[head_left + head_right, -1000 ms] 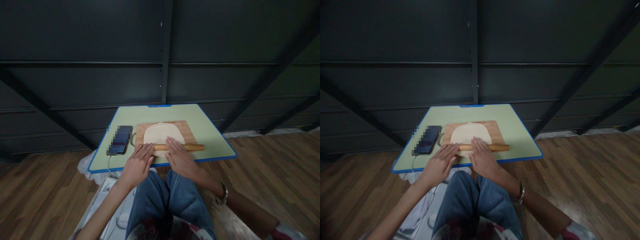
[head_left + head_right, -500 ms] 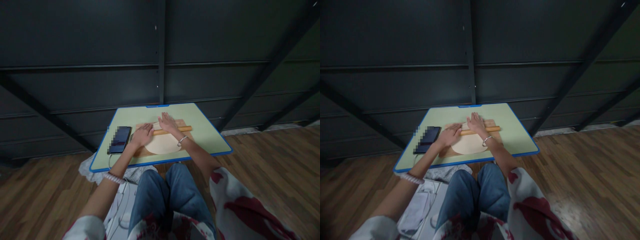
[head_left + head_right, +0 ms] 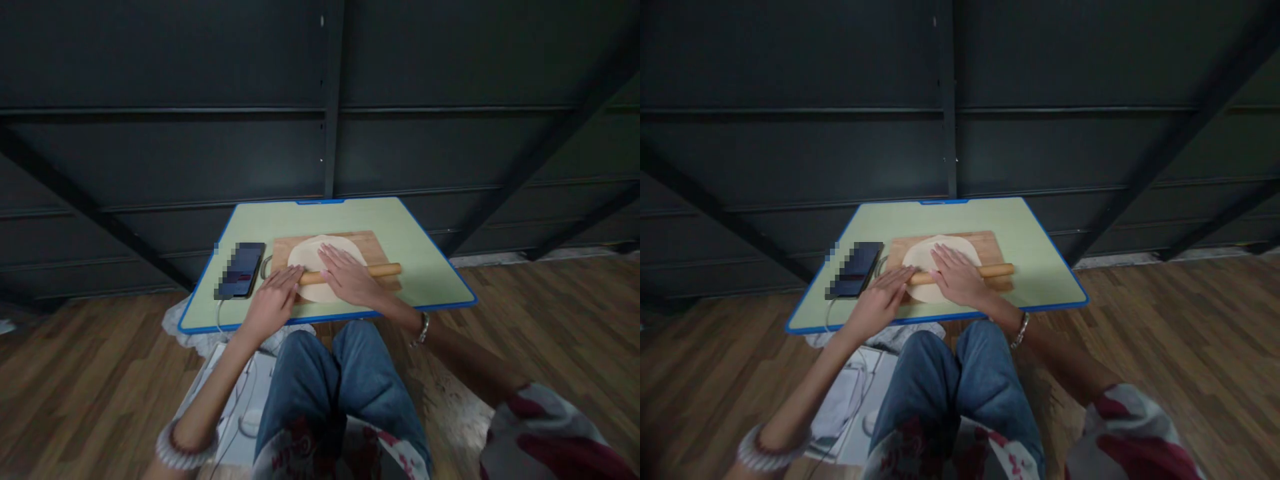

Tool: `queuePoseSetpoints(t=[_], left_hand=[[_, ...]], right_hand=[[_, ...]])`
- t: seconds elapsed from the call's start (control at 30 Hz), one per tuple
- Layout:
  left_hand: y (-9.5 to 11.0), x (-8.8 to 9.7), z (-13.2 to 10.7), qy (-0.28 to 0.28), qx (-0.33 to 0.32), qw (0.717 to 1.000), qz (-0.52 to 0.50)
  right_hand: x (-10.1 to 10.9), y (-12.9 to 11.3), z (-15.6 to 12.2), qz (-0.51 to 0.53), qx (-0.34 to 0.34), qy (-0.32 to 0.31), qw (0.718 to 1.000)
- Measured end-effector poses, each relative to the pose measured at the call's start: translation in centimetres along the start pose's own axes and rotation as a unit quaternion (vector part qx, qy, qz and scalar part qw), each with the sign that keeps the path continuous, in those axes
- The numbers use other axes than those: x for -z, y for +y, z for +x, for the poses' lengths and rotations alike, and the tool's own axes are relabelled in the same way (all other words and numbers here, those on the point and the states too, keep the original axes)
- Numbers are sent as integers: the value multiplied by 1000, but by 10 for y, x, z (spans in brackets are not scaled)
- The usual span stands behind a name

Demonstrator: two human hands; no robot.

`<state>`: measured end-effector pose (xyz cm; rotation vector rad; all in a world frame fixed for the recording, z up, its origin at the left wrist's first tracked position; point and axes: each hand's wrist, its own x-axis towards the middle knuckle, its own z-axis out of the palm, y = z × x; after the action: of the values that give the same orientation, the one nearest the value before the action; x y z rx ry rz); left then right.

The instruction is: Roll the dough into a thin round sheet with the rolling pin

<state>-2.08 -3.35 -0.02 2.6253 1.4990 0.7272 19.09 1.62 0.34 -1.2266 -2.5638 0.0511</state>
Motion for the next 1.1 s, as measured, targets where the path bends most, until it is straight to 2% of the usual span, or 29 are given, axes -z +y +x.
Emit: queuePoseSetpoints(t=[0.13, 0.27, 0.37, 0.47, 0.63, 0.77, 0.9, 1.0, 1.1], left_hand=[[-19, -13, 13, 64, 55, 996, -28], [-26, -22, 18, 107, 94, 986, -81], [-27, -23, 16, 115, 103, 984, -88], [-27, -23, 11, 117, 94, 986, -70], [-21, -20, -5, 134, 47, 989, -50], [-4, -16, -22, 143, 18, 988, -59], [15, -20, -39, 157, 6, 986, -58], [21, -24, -48, 161, 8, 984, -78], [20, -22, -49, 169, 31, 978, -115]], right_hand=[[-9, 23, 44, 21, -62, -34, 997], [-14, 43, 84, 65, -67, -93, 991], [-16, 50, 97, 79, -60, -106, 989], [-17, 47, 93, 77, -45, -98, 991], [-13, 33, 66, 42, 4, -49, 998], [-5, 21, 38, 19, 54, -14, 998], [5, 11, 15, 5, 118, -2, 993], [7, 1, 11, -11, 144, -8, 990], [1, -15, 21, -18, 143, -1, 989]])
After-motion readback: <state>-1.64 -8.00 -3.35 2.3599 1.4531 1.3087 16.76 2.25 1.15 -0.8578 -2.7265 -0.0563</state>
